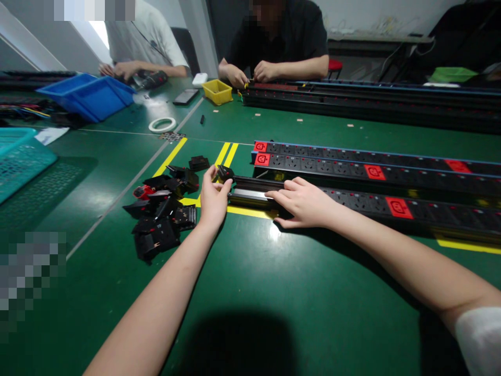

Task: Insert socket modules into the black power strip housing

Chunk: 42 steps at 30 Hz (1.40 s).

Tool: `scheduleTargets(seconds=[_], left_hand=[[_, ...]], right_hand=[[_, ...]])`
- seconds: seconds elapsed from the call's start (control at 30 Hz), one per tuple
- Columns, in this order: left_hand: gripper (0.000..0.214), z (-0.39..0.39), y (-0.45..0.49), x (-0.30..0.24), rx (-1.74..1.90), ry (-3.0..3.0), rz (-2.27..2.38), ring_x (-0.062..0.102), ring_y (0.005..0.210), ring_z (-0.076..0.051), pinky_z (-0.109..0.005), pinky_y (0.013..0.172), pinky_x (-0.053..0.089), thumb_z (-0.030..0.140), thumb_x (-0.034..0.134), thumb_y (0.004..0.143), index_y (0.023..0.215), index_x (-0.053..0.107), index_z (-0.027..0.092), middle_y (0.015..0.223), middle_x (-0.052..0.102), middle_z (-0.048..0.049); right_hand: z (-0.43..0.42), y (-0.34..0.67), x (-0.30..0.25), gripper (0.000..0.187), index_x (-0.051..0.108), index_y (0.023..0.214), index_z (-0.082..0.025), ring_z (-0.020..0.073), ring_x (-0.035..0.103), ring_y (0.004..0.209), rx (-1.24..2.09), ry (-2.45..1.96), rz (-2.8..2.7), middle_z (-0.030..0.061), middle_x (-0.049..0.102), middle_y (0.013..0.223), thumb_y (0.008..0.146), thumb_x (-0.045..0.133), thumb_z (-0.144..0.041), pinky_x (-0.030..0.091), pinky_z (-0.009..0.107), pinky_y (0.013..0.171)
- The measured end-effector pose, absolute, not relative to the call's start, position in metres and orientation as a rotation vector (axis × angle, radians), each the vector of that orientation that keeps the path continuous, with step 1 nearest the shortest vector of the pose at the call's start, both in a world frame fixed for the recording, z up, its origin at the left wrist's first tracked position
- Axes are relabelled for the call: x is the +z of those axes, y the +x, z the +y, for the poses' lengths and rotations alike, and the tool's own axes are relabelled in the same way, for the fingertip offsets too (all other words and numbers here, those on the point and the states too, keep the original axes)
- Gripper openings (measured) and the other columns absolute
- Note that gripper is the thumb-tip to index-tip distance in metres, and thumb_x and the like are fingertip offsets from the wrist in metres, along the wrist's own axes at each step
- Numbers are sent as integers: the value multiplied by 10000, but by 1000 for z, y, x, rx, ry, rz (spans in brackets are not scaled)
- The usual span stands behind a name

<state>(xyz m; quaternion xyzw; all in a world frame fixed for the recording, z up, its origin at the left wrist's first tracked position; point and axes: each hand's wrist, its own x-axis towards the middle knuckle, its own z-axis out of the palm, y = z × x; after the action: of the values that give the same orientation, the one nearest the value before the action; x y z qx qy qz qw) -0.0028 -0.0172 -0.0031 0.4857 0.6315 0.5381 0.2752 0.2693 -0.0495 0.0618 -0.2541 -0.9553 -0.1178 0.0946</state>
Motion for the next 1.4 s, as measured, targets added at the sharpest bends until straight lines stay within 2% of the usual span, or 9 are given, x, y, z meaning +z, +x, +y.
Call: scheduleTargets(seconds=[0.13, 0.43, 0.53, 0.67, 0.73, 0.83, 1.03, 1.27, 1.4], left_hand=[[553, -18, -3, -4, 1462, 1300, 1720, 642, 743, -86, -272, 815, 537, 234, 786, 837, 1355, 596, 191, 1390, 665, -142], [411, -21, 0, 0, 1552, 1250, 1779, 579, 665, -82, -268, 722, 507, 283, 769, 859, 1211, 582, 180, 1174, 669, -82], [410, -20, 0, 0, 1576, 1231, 1771, 623, 751, -112, -292, 796, 529, 292, 779, 849, 1191, 584, 179, 1157, 672, -82], [363, -17, -1, -4, 1696, 1214, 1729, 672, 1007, -169, -322, 969, 534, 257, 767, 846, 1156, 588, 197, 1120, 678, -65], [336, -16, -2, -4, 1746, 1167, 1704, 669, 1070, -177, -313, 977, 538, 250, 757, 850, 1137, 587, 206, 1116, 681, -60], [310, -15, -3, -3, 1783, 1022, 1643, 672, 1028, -161, -270, 901, 553, 259, 737, 861, 1125, 584, 206, 1105, 675, -56], [268, -14, -4, -1, 1789, 872, 1427, 647, 816, -132, -195, 591, 493, 398, 612, 928, 1111, 623, 203, 1053, 667, -52], [425, -13, -4, 0, 1822, 935, 1318, 496, 645, -91, -169, 475, 355, 591, 658, 883, 999, 711, 185, 863, 624, -22], [445, -14, -3, 3, 1812, 884, 1374, 540, 682, -98, -167, 497, 384, 624, 649, 895, 1000, 693, 194, 891, 638, -26]], right_hand=[[-49, 269, 61, 542, 670, 1306, -85, 274, 579, 874, -332, -762, -2841, 131, 763, 956, 976, 607, -510, 336, 389, 847], [-49, 269, 61, 530, 666, 1305, -84, 275, 586, 881, -327, -765, -2847, 128, 765, 970, 988, 597, -503, 324, 390, 837], [-49, 270, 61, 528, 662, 1302, -86, 274, 586, 880, -345, -755, -2845, 118, 764, 971, 988, 601, -505, 326, 392, 841], [-49, 270, 61, 521, 663, 1294, -92, 272, 584, 878, -367, -744, -2839, 103, 761, 969, 987, 608, -509, 331, 393, 839], [-49, 270, 60, 515, 661, 1298, -93, 271, 582, 878, -368, -743, -2838, 96, 761, 975, 988, 608, -502, 331, 393, 836], [-48, 270, 59, 492, 658, 1305, -96, 268, 577, 882, -365, -738, -2839, 87, 760, 984, 999, 598, -477, 329, 397, 828], [-49, 271, 60, 481, 671, 1275, -117, 278, 580, 941, -356, -724, -2831, 99, 749, 1055, 1000, 591, -503, 335, 401, 847], [-48, 271, 60, 494, 670, 1277, -119, 282, 577, 956, -337, -725, -2833, 105, 745, 1071, 992, 601, -516, 342, 405, 861], [-49, 271, 61, 489, 671, 1276, -121, 284, 574, 964, -319, -735, -2834, 113, 746, 1087, 993, 601, -513, 346, 405, 871]])
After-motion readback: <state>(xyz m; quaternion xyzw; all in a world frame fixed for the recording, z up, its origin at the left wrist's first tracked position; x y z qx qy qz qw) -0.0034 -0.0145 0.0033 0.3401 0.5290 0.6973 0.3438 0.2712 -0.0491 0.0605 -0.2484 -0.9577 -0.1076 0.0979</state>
